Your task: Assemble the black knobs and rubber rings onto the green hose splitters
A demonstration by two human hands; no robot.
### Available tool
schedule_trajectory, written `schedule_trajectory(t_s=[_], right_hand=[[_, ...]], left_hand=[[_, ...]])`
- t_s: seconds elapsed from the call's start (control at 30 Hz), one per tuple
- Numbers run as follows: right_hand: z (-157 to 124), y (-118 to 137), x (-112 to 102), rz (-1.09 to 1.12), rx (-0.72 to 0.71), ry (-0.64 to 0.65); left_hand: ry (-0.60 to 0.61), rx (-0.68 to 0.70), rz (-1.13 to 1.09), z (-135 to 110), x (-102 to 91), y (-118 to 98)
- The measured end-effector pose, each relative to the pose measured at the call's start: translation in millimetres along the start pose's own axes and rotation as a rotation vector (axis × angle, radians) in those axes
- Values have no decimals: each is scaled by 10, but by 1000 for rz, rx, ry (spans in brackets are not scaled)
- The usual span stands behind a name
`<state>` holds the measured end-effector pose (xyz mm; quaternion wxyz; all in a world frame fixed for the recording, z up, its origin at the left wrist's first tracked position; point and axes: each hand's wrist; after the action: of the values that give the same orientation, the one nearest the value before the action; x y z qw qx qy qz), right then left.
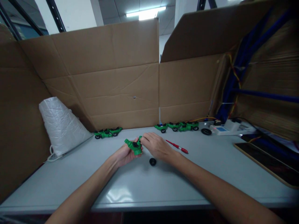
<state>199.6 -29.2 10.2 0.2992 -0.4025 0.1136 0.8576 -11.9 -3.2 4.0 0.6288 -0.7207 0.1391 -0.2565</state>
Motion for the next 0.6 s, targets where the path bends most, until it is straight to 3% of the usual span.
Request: schedule_trajectory(t_s=[0.27, 0.47, 0.6], right_hand=[[-13, 29, 88, 276, 220, -59], [-26, 67, 169, 580, 494, -96], [-8, 37, 252, 884, 602, -138]], left_hand=[[-44, 140, 7, 94, 41, 62], [-91, 263, 294, 49, -28, -28], [-101, 331, 486, 23, -41, -79]])
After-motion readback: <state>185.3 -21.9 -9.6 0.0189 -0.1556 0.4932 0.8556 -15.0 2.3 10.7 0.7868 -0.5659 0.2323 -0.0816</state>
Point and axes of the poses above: each hand's wrist, its own z-axis towards the middle knuckle, its own x-axis out of the palm, y = z × x, and after that the axes turned 10 degrees about z, right-handed
